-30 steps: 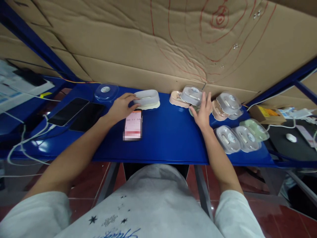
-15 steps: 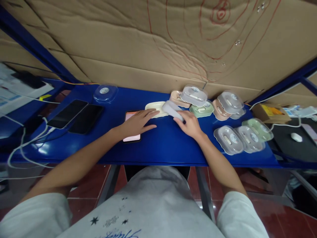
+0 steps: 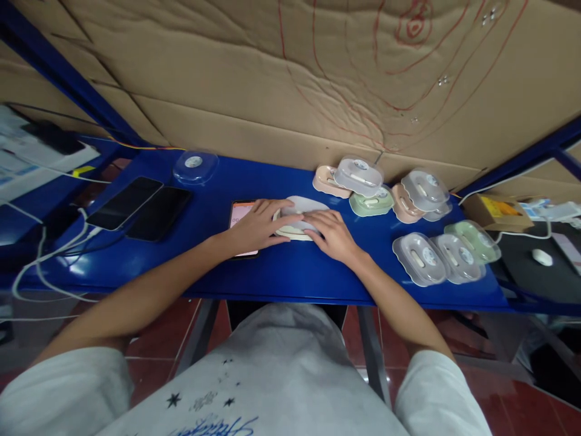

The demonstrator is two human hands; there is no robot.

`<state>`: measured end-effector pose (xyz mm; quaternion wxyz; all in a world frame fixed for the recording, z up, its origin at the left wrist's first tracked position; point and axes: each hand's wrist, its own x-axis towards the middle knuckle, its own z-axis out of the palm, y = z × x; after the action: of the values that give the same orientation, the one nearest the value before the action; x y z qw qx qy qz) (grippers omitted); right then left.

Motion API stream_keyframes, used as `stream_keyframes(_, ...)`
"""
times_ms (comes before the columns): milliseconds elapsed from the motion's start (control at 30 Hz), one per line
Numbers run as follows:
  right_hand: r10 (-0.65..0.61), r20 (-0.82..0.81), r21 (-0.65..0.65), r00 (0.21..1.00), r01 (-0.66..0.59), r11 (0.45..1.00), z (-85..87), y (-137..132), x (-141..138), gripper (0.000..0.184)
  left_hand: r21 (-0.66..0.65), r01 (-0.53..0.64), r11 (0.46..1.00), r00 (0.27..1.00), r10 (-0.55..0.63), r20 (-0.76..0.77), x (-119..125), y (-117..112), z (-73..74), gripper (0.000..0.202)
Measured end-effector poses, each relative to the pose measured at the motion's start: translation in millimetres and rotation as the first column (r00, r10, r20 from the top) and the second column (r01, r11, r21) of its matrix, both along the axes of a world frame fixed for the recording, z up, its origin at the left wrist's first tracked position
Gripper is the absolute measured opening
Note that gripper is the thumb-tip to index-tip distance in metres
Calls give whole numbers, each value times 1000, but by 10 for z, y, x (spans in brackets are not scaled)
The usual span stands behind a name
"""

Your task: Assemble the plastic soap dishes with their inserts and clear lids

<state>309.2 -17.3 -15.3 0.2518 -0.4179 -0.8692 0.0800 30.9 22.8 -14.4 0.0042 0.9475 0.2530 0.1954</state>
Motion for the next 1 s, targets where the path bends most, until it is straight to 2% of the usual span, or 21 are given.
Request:
stream_keyframes(67,29,17,16,999,-29,999,-28,-7,-42,44,24,4,1000,1000,-4,-4,-45,70,-6,59)
stream_keyframes(200,74,55,41,996,-76,996,-104,0,-80,42,-1,38,999,998,-38,-54,-88,158,-64,33)
stream_keyframes(367,124,109,61,986,-132,989,-157,17,-78,41,-104,21,994,1000,-19,19,-65,162,-67,33)
stream_keyframes(433,135,120,59,984,-143,988,-148,20,-69,39,-113,-45,993,997,52,59,-126,217,0,33)
stream_keyframes(500,140,127,50,982,-147,988,-128,24,-55,38,-100,-199,975,970,210,120,-269,332,82,35)
stream_keyframes(567,143,130,39,981,-149,988,-105,30,-35,39,-92,-405,910,891,416,183,-480,484,137,41)
stream_keyframes(600,142,133,33,981,-148,988,-94,34,-21,39,-99,-517,850,827,526,200,-594,562,146,44)
stream_keyframes(633,140,136,27,981,-145,989,-85,39,-7,39,-116,-656,746,726,665,174,-705,635,141,50)
stream_keyframes(700,135,140,23,981,-139,990,-75,49,24,38,-163,-809,565,561,825,71,-883,752,99,70)
stream_keyframes(733,122,143,31,982,-128,991,-76,54,40,37,-184,-847,498,504,863,16,-941,793,69,79)
stream_keyframes(767,101,147,44,984,-109,993,-81,58,54,38,-197,-868,456,470,882,-32,-976,823,41,84)
stream_keyframes(867,-7,136,97,991,-6,995,-119,73,92,48,-167,-899,405,425,899,-106,-983,860,-14,84)
stream_keyframes(1000,-70,32,92,997,67,994,-193,110,129,85,-136,-906,401,415,906,-88,-968,877,-37,69)
